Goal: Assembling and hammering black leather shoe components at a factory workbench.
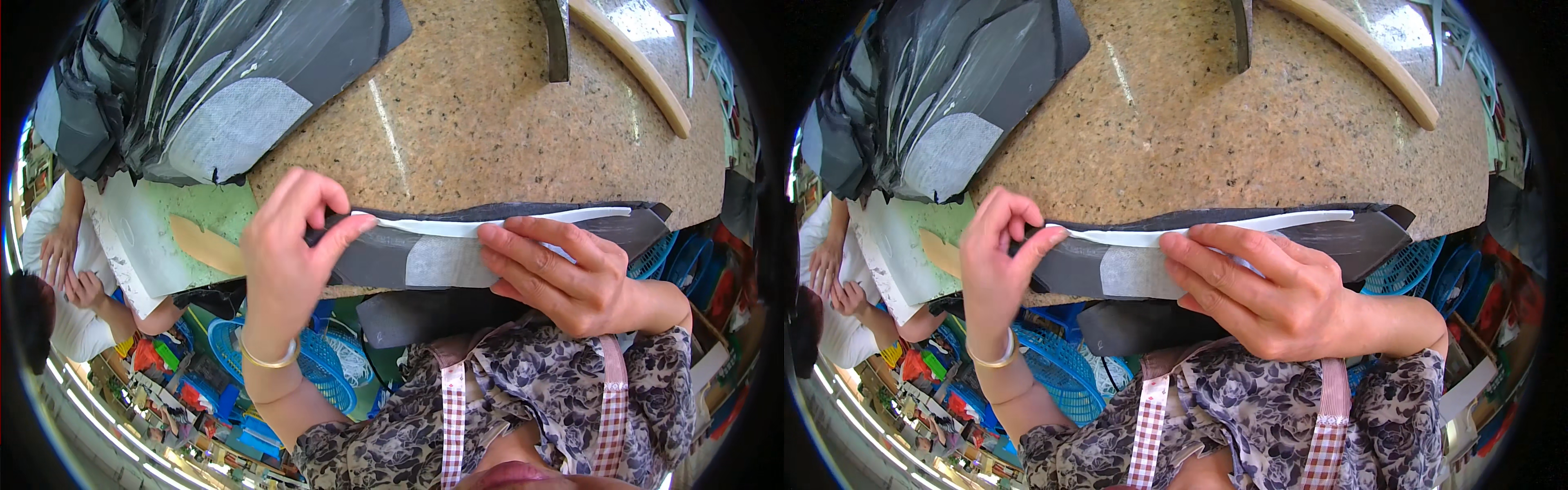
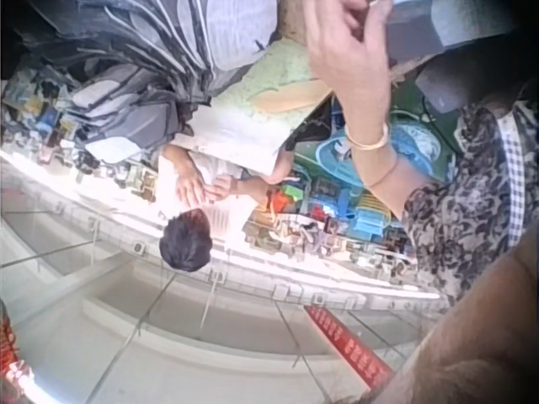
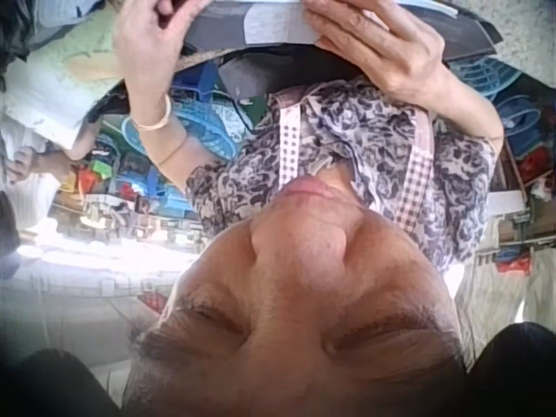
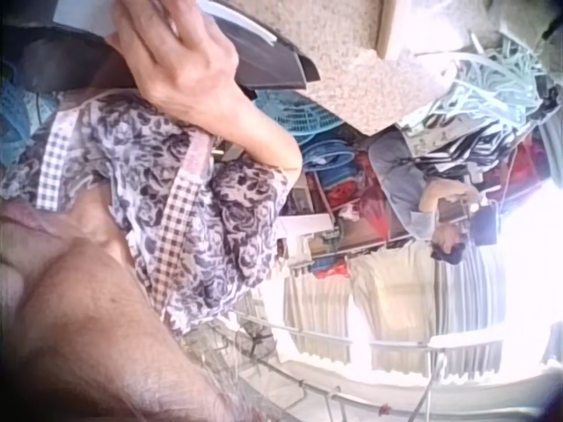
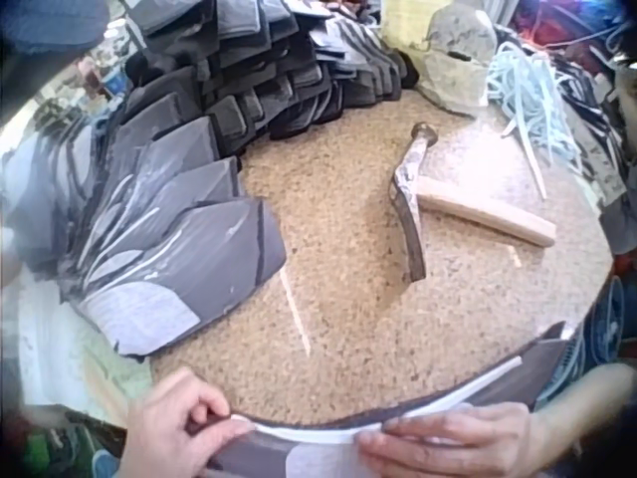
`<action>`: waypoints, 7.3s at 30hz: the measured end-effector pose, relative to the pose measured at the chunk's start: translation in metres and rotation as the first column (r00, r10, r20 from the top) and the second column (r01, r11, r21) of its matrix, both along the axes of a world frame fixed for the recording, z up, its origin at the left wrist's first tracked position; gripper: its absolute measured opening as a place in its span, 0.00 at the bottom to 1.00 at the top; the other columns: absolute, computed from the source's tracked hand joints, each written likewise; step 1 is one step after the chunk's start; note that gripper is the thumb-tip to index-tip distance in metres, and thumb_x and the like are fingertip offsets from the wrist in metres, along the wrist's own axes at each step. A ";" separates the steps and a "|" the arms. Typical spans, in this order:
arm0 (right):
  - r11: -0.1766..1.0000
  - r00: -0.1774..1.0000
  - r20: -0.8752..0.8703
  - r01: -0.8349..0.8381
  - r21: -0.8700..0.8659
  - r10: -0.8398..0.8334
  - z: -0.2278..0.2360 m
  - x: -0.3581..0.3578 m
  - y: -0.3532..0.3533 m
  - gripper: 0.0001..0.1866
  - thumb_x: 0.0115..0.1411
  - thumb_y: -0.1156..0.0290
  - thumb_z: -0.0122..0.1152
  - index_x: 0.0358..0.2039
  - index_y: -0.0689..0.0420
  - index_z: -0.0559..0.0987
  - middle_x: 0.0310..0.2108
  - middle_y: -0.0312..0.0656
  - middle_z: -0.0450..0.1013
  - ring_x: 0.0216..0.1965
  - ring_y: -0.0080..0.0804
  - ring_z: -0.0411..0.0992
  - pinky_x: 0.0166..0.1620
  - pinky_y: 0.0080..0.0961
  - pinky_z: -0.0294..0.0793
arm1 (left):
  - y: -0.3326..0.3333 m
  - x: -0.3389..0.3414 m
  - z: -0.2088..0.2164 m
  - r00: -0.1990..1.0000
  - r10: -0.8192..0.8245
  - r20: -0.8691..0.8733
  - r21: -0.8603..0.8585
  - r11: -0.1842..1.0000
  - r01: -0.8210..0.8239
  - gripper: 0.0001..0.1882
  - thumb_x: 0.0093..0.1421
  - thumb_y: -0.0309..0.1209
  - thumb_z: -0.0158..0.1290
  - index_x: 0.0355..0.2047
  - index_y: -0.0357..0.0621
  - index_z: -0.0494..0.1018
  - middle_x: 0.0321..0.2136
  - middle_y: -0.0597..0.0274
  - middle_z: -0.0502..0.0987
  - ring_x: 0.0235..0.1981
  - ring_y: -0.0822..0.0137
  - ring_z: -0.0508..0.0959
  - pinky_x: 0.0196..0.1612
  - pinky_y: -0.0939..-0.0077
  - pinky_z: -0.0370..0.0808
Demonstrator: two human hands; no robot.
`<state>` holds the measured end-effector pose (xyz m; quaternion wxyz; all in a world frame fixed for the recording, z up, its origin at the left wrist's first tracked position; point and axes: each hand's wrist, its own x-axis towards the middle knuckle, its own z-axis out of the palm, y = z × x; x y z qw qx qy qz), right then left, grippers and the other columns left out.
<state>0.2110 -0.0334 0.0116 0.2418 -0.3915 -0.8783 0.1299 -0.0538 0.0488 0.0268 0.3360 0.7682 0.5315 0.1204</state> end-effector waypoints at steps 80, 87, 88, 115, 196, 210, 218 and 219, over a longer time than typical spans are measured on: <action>0.948 0.956 0.217 0.130 0.292 -0.198 -0.009 0.076 0.009 0.16 0.39 0.74 0.62 0.33 0.65 0.80 0.36 0.42 0.71 0.28 0.29 0.71 0.22 0.19 0.73 | -0.021 0.099 0.005 0.831 -0.471 -0.296 0.392 0.733 0.556 0.24 0.58 0.32 0.56 0.54 0.35 0.71 0.25 0.63 0.69 0.25 0.66 0.71 0.31 0.76 0.72; 0.925 0.980 0.166 0.038 0.378 -0.108 0.013 0.081 -0.005 0.21 0.37 0.73 0.60 0.35 0.70 0.80 0.38 0.52 0.73 0.31 0.38 0.76 0.27 0.24 0.77 | -0.021 0.099 0.004 0.829 -0.479 -0.288 0.406 0.724 0.559 0.24 0.59 0.32 0.56 0.53 0.33 0.71 0.25 0.62 0.69 0.25 0.66 0.70 0.31 0.76 0.72; 0.945 0.971 0.205 0.051 0.324 -0.123 0.015 0.082 -0.007 0.22 0.37 0.73 0.60 0.35 0.70 0.80 0.38 0.52 0.73 0.31 0.39 0.77 0.28 0.24 0.78 | -0.022 0.099 0.004 0.827 -0.477 -0.297 0.409 0.719 0.562 0.24 0.59 0.32 0.56 0.53 0.33 0.71 0.25 0.62 0.69 0.25 0.66 0.70 0.30 0.76 0.71; 0.892 0.878 0.288 0.271 0.362 -0.383 -0.007 0.068 -0.024 0.19 0.40 0.70 0.59 0.36 0.61 0.83 0.39 0.40 0.75 0.41 0.31 0.76 0.39 0.25 0.78 | -0.026 0.093 0.004 0.826 -0.512 -0.235 0.325 0.760 0.563 0.33 0.49 0.23 0.60 0.58 0.47 0.71 0.32 0.59 0.71 0.30 0.59 0.72 0.33 0.67 0.72; 0.851 0.852 -0.353 0.183 -0.493 -0.387 -0.002 -0.021 0.017 0.16 0.59 0.76 0.58 0.49 0.61 0.78 0.28 0.51 0.76 0.29 0.44 0.77 0.31 0.34 0.75 | -0.011 0.004 -0.019 0.919 0.033 0.394 0.261 0.954 -0.146 0.63 0.38 0.28 0.74 0.69 0.47 0.44 0.35 0.60 0.78 0.34 0.65 0.76 0.40 0.69 0.75; 0.928 0.985 -0.159 0.007 -0.372 -0.072 -0.001 -0.022 0.013 0.25 0.50 0.80 0.61 0.51 0.63 0.77 0.53 0.51 0.73 0.56 0.50 0.71 0.56 0.37 0.73 | 0.031 -0.003 -0.031 0.865 -0.278 0.418 0.228 0.954 0.196 0.21 0.42 0.18 0.59 0.40 0.46 0.79 0.26 0.66 0.81 0.31 0.66 0.75 0.36 0.76 0.74; 1.000 0.958 0.286 -0.024 0.014 0.020 -0.003 -0.033 -0.002 0.23 0.56 0.71 0.52 0.53 0.60 0.76 0.56 0.48 0.71 0.58 0.41 0.71 0.57 0.32 0.71 | 0.040 -0.017 -0.041 0.736 -0.672 -0.079 0.709 0.481 0.515 0.12 0.45 0.30 0.56 0.33 0.49 0.81 0.33 0.71 0.81 0.37 0.68 0.77 0.42 0.70 0.74; 0.999 0.911 0.412 -0.033 0.041 0.014 -0.001 -0.034 -0.004 0.23 0.57 0.70 0.51 0.54 0.60 0.76 0.58 0.48 0.70 0.59 0.41 0.69 0.59 0.33 0.68 | 0.038 -0.017 -0.044 0.728 -0.670 -0.143 0.731 0.425 0.535 0.12 0.45 0.31 0.55 0.32 0.49 0.80 0.34 0.72 0.81 0.40 0.69 0.77 0.45 0.68 0.75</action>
